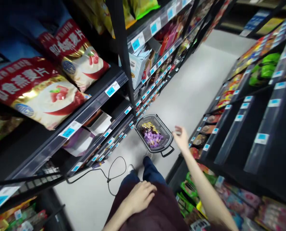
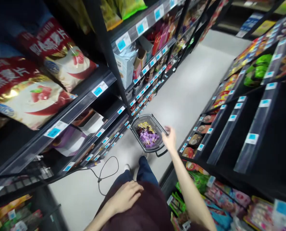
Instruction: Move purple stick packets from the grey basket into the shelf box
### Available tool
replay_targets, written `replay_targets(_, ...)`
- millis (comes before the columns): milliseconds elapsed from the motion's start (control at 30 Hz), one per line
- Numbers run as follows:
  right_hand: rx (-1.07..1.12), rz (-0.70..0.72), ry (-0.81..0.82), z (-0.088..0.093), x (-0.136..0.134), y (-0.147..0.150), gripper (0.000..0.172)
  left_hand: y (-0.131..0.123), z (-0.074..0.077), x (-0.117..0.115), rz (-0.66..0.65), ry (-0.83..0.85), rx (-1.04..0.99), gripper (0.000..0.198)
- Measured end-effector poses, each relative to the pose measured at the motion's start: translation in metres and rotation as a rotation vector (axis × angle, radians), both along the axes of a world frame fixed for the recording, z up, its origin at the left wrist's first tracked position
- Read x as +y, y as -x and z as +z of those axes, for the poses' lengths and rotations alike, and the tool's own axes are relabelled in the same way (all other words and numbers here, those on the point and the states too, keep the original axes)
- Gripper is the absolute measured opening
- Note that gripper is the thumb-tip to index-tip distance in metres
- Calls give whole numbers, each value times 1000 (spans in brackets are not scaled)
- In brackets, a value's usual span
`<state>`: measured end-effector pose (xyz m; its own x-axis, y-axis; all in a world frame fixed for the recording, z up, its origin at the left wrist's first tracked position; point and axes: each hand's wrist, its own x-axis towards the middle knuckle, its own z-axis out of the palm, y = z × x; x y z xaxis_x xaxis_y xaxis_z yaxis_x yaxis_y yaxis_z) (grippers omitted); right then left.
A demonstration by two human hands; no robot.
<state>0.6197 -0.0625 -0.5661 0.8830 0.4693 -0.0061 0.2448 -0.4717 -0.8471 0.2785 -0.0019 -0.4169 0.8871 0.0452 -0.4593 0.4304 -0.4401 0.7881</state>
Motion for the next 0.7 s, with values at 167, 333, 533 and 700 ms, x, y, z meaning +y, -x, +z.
replay_targets(167,323,161,237,-108,-1,21,36,-49,-99,-8,-77,-71,258,30)
replay_targets(333,519,280,408,-178,-14,39,30,-105,-163,6,-39,-114,399,33)
replay_targets(533,566,348,618,-246,-7,24,30,-144,-254,28,37,-25,503,32)
replay_targets(700,524,382,719,-318,14,4,37,-134,-332,47,79,40,602,28)
